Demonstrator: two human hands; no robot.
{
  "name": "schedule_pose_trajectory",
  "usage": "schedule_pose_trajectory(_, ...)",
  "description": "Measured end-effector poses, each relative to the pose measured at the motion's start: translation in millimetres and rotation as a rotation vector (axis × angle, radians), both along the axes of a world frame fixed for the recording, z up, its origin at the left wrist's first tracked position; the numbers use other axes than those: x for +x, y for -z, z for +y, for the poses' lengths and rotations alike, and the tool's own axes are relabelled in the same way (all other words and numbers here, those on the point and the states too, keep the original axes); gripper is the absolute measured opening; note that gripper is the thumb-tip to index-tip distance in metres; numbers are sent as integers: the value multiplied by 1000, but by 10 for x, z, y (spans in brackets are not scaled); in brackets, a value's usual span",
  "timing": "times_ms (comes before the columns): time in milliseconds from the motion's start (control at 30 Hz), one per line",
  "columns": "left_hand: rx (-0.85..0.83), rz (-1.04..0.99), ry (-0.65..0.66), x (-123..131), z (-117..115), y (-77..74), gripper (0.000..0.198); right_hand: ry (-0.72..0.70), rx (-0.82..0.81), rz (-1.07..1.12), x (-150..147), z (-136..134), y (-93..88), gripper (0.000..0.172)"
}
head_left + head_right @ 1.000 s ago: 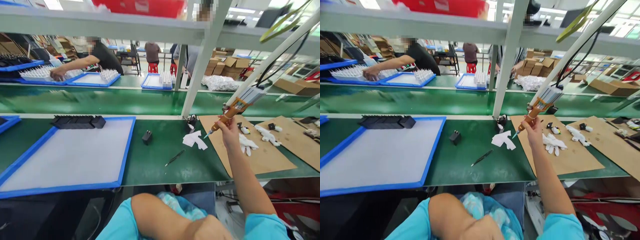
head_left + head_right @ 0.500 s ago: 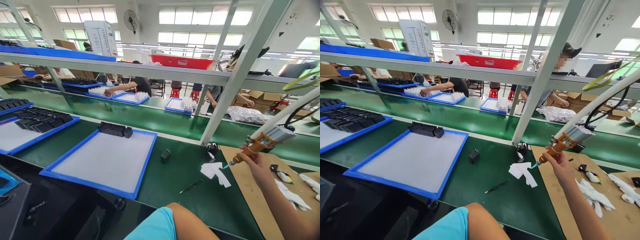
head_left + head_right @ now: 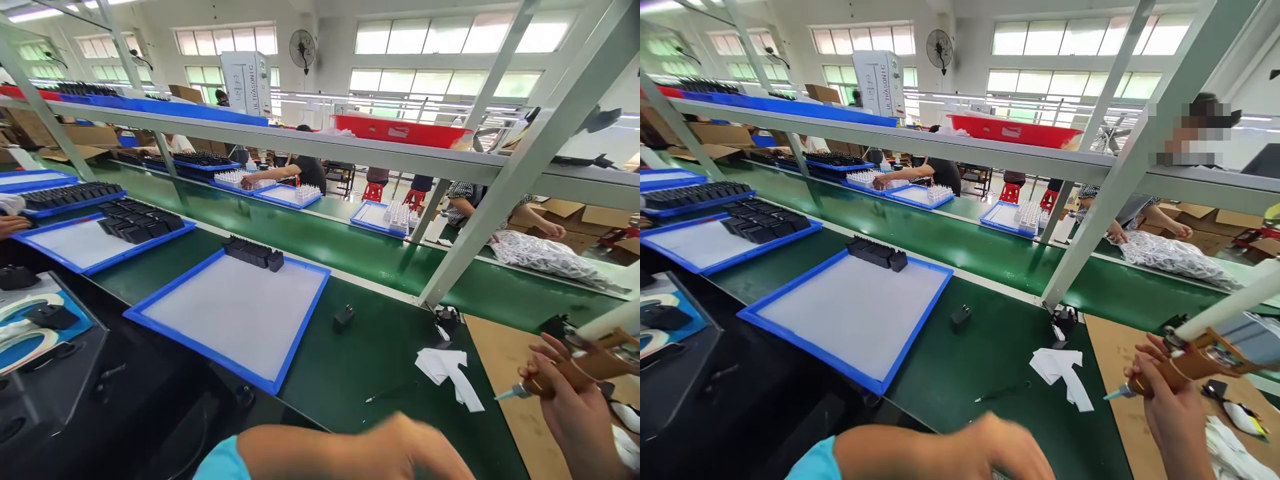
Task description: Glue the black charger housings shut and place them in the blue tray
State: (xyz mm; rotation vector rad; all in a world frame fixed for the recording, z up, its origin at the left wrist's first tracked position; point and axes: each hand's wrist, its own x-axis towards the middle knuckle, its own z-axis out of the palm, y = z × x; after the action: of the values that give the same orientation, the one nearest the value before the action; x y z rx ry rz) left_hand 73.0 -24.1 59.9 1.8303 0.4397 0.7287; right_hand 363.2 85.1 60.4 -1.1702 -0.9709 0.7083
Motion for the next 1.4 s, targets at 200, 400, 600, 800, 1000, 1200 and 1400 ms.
schedule_pose_trajectory(200, 56, 65, -1050, -887, 482, 351, 23, 3, 38, 94, -269, -185, -43, 39)
schedule_pose_trajectory(400, 126, 405, -1173, -995, 841, 574, 54, 5, 36, 124, -501, -288, -105, 41)
schedule_pose_trajectory(600, 70, 547, -1114, -960, 911, 571, 40, -71, 57, 145, -568, -346, -9, 44)
schedule_pose_trajectory(800, 75, 524, -981, -976, 685, 533, 41, -168, 84, 225, -710, -420, -3, 35)
schedule_pose_trajectory(1000, 43, 464, -938, -891, 724, 522, 35, -202, 87, 279, -923, -447, -50, 35)
schedule_pose_trajectory(1200, 103, 559, -909, -914, 674, 488, 37, -215, 102, 303, -1038, -417, -81, 36)
schedule_pose_trajectory(1400, 70, 405, -892, -954, 558, 564, 53, -269, 144, 358, -1160, -396, -129, 37)
